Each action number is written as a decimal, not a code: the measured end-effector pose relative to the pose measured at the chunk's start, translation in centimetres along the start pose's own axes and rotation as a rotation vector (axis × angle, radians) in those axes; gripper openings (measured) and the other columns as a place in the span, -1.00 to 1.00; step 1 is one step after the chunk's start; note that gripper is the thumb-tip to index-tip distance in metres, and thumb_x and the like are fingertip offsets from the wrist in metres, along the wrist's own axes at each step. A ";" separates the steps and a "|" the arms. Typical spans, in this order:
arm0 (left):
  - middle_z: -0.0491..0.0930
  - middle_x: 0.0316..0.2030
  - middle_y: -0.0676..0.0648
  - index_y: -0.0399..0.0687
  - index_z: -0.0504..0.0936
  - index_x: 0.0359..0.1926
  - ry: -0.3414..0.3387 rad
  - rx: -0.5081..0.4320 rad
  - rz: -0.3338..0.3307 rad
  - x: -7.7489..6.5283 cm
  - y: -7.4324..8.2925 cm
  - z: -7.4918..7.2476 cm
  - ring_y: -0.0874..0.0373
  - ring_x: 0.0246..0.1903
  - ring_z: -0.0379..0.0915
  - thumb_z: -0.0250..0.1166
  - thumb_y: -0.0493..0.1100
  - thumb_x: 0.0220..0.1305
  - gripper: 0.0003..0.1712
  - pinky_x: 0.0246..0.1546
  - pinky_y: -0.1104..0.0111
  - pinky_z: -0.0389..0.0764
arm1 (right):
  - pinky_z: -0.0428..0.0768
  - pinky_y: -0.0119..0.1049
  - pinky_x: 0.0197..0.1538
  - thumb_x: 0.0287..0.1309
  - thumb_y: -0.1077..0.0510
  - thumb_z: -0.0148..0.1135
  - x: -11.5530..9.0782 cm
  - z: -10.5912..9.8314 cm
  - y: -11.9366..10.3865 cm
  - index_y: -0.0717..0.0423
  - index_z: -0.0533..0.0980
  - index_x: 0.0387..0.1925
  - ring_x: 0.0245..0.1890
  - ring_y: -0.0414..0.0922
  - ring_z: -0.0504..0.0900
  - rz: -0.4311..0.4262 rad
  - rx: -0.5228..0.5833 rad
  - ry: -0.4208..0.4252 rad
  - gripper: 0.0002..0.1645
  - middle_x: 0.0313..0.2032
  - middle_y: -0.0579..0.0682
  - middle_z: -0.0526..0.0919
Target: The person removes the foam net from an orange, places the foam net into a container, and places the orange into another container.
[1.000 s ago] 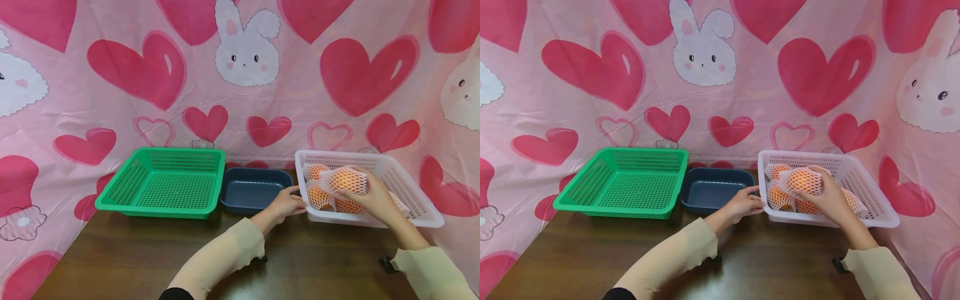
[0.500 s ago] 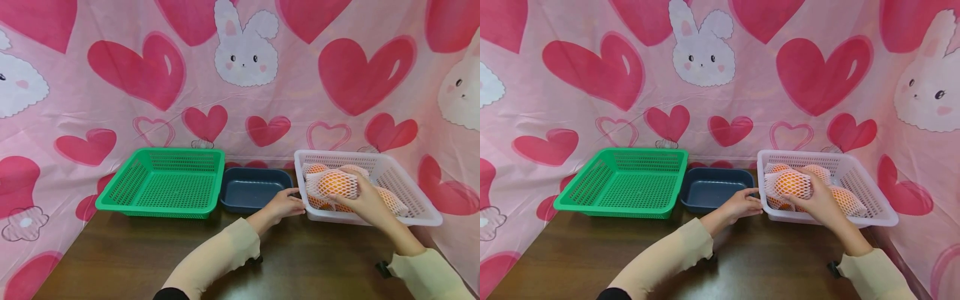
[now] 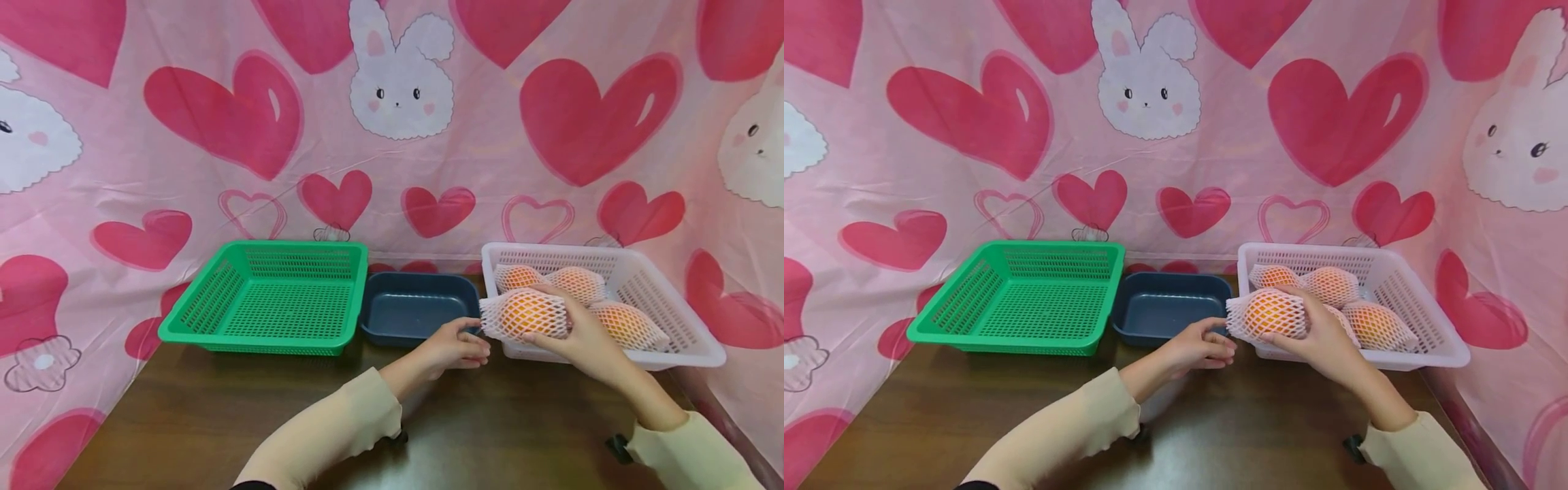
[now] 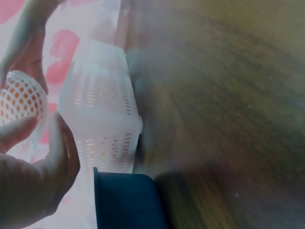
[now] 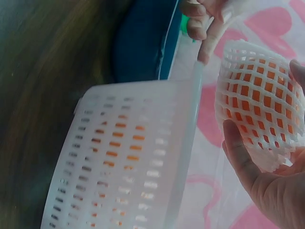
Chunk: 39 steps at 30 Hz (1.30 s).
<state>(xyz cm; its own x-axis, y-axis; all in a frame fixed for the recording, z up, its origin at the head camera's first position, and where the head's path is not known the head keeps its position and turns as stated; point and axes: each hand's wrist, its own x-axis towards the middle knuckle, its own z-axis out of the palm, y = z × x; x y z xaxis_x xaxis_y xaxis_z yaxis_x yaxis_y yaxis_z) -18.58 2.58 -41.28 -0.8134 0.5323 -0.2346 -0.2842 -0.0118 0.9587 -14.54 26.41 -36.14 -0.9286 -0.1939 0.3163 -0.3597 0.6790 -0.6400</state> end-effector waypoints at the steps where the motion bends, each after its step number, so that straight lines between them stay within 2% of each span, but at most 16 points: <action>1: 0.71 -0.10 -0.27 -0.25 0.34 0.40 -0.006 -0.008 -0.001 -0.3 0.0 -0.1 0.08 -0.28 0.66 0.28 -0.47 0.32 -0.35 -0.01 0.07 0.67 | 0.46 0.25 0.13 0.04 0.08 0.60 -0.1 0.2 -0.1 0.22 0.30 0.42 0.15 0.21 0.46 -0.012 -0.007 0.006 -0.02 0.24 0.31 0.47; 5: 0.70 -0.10 -0.29 -0.26 0.38 0.33 -0.028 -0.030 -0.016 -1.6 -0.2 -0.5 0.06 -0.26 0.67 0.27 -0.49 0.31 -0.41 0.07 -0.03 0.61 | 0.49 -0.28 0.04 0.03 0.10 0.61 -0.4 1.1 -0.8 0.15 0.33 0.41 0.06 0.04 0.51 -0.043 0.009 0.001 -0.05 0.17 0.20 0.55; 7: 0.68 -0.07 -0.35 -0.26 0.40 0.29 -0.038 -0.031 -0.014 -2.2 -0.3 -0.8 0.04 -0.24 0.68 0.27 -0.52 0.29 -0.44 0.10 -0.07 0.58 | 0.46 -0.43 0.04 0.04 0.09 0.61 -0.6 1.7 -1.1 0.11 0.33 0.42 0.05 -0.03 0.50 -0.045 0.031 -0.017 -0.04 0.19 0.13 0.54; 9: 0.65 -0.02 -0.41 -0.26 0.41 0.27 -0.047 -0.033 -0.013 -2.8 -0.5 -1.1 0.04 -0.22 0.67 0.26 -0.55 0.28 -0.44 0.10 -0.08 0.57 | 0.44 -0.50 0.06 0.05 0.10 0.61 -0.8 2.3 -1.4 0.09 0.32 0.44 0.07 -0.07 0.49 -0.050 0.056 -0.039 -0.03 0.23 0.09 0.52; 13: 0.66 -0.01 -0.35 -0.28 0.39 0.32 -0.044 -0.036 -0.023 -3.8 -1.1 -1.9 0.08 -0.23 0.65 0.27 -0.59 0.22 -0.35 0.07 -0.03 0.61 | 0.44 -0.50 0.09 0.03 0.12 0.62 -1.2 3.6 -1.9 0.12 0.32 0.42 0.08 -0.11 0.51 -0.077 0.102 -0.075 -0.03 0.26 0.10 0.51; 17: 0.69 -0.01 -0.20 -0.31 0.34 0.37 -0.041 -0.016 -0.025 -4.9 -1.6 -2.7 0.08 -0.23 0.64 0.29 -0.62 0.17 -0.26 0.00 0.01 0.66 | 0.47 -0.50 0.08 0.00 0.17 0.63 -1.6 4.9 -2.2 0.14 0.34 0.40 0.06 -0.21 0.52 -0.126 0.168 -0.098 -0.04 0.22 0.11 0.54; 23: 0.67 0.00 -0.17 -0.31 0.32 0.38 -0.061 0.017 -0.042 -6.0 -1.9 -4.2 0.09 -0.21 0.63 0.31 -0.62 0.14 -0.22 -0.04 0.09 0.69 | 0.51 -0.46 0.07 -0.04 0.19 0.65 -2.0 7.0 -2.0 0.10 0.36 0.40 0.05 -0.26 0.54 -0.193 0.213 -0.107 -0.02 0.21 0.08 0.55; 30: 0.66 -0.05 -0.14 -0.37 0.34 0.33 -0.140 0.064 -0.074 -7.2 -2.2 -6.8 0.12 -0.19 0.59 0.30 -0.63 0.15 -0.29 -0.10 0.23 0.70 | 0.53 -0.43 0.06 -0.07 0.20 0.66 -2.9 10.2 -1.3 0.15 0.38 0.36 0.03 -0.26 0.56 -0.224 0.302 -0.135 -0.05 0.18 0.08 0.55; 36: 0.62 -0.04 -0.17 -0.38 0.31 0.38 -0.219 0.031 -0.164 -8.0 -2.5 -8.7 0.07 -0.10 0.58 0.22 -0.65 0.22 -0.30 -0.03 0.24 0.67 | 0.50 -0.41 0.11 -0.08 0.13 0.68 -3.6 12.6 -1.1 0.14 0.38 0.34 0.08 -0.24 0.54 -0.264 0.313 -0.166 -0.04 0.18 0.08 0.54; 39: 0.61 -0.06 -0.18 -0.36 0.31 0.38 -0.225 0.034 -0.202 -8.2 -2.6 -9.2 0.07 -0.11 0.59 0.23 -0.62 0.25 -0.31 -0.02 0.24 0.67 | 0.52 -0.37 0.09 -0.08 0.12 0.69 -3.7 13.5 -1.0 0.15 0.37 0.34 0.08 -0.23 0.53 -0.272 0.306 -0.182 -0.03 0.18 0.07 0.54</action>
<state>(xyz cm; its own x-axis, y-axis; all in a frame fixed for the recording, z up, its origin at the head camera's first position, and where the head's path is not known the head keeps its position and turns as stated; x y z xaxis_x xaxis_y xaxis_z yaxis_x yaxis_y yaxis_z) -15.85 -9.56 -43.28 -0.6084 0.6951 -0.3829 -0.4086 0.1392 0.9020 -11.95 16.89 -46.08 -0.7876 -0.4766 0.3905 -0.5776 0.3504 -0.7373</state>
